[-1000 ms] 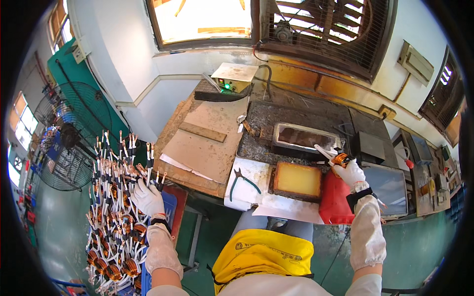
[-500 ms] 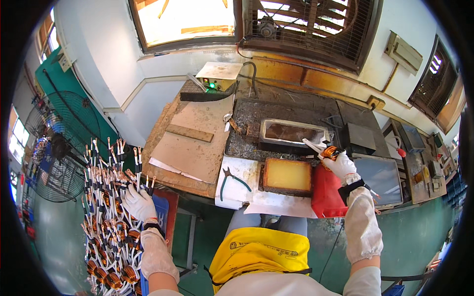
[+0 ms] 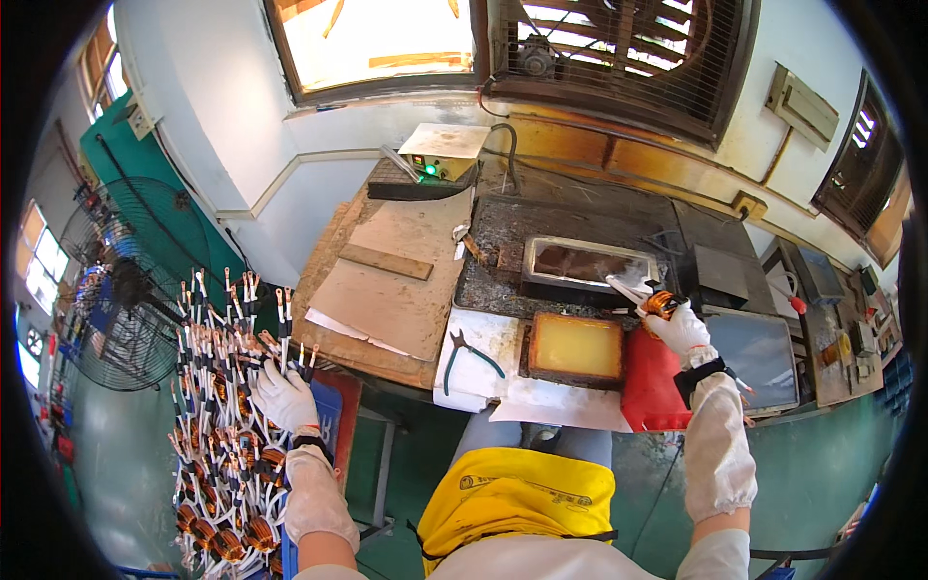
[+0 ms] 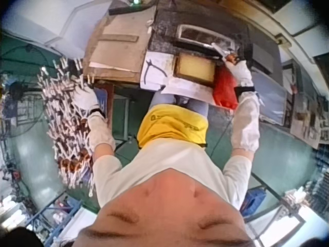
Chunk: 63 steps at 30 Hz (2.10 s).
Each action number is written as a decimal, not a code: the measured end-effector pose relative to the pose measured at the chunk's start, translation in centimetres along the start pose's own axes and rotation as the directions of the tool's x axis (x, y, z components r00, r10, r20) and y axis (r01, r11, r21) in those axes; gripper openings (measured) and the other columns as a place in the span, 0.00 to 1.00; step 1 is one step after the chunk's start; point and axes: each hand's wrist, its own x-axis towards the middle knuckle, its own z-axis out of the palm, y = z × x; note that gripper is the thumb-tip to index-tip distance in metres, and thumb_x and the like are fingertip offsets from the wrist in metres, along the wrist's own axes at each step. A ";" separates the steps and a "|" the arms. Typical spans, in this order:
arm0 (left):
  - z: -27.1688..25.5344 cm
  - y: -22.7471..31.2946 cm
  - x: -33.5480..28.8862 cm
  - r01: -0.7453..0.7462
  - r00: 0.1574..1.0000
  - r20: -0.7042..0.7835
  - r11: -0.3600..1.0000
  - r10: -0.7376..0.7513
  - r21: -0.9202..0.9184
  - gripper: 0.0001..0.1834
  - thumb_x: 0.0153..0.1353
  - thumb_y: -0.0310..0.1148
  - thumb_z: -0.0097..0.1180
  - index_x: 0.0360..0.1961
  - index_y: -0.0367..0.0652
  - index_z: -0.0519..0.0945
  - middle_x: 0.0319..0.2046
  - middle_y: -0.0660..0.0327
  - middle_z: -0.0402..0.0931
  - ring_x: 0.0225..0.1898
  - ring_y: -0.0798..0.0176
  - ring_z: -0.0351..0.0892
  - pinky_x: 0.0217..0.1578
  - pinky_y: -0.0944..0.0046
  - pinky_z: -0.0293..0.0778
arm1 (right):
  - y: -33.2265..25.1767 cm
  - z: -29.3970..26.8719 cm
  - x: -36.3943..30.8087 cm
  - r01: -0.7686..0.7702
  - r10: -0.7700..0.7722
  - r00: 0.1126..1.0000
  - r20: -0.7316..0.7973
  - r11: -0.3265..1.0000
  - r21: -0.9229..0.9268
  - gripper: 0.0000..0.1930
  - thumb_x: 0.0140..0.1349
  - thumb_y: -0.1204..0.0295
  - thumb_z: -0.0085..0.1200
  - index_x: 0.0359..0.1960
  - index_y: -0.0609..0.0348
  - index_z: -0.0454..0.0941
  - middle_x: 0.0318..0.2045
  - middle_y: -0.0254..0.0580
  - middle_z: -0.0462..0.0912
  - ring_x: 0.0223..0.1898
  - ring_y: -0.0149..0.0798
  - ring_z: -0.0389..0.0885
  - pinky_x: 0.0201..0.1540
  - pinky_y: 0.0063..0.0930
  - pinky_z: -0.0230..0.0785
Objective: Dipping copper wire bundles into a soldering pot and organizing finished components.
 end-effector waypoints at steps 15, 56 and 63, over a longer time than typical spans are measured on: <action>-0.2 0.1 0.1 -0.005 1.000 -0.016 0.999 0.006 0.048 0.22 0.61 0.37 0.50 0.55 0.41 0.68 0.48 0.50 0.71 0.52 0.47 0.69 0.60 0.48 0.60 | 0.7 0.5 0.5 0.049 -0.049 0.999 0.017 0.999 0.023 0.37 0.46 0.46 0.59 0.47 0.67 0.67 0.33 0.58 0.83 0.38 0.55 0.83 0.40 0.42 0.75; -0.2 0.0 -0.1 -0.017 0.999 -0.029 0.998 0.019 0.062 0.22 0.61 0.38 0.50 0.55 0.41 0.69 0.49 0.51 0.72 0.52 0.45 0.68 0.59 0.48 0.60 | 0.8 0.6 0.3 0.045 -0.044 0.999 -0.015 0.999 0.027 0.37 0.46 0.46 0.59 0.47 0.67 0.68 0.36 0.60 0.82 0.40 0.56 0.82 0.41 0.44 0.74; -0.1 0.0 0.0 -0.015 1.000 -0.019 0.999 0.016 0.033 0.22 0.61 0.38 0.50 0.55 0.42 0.68 0.48 0.51 0.71 0.53 0.45 0.67 0.59 0.48 0.61 | 0.7 0.4 0.2 0.025 -0.025 1.000 -0.003 0.999 0.047 0.36 0.46 0.46 0.59 0.47 0.66 0.68 0.36 0.59 0.82 0.40 0.56 0.82 0.41 0.44 0.75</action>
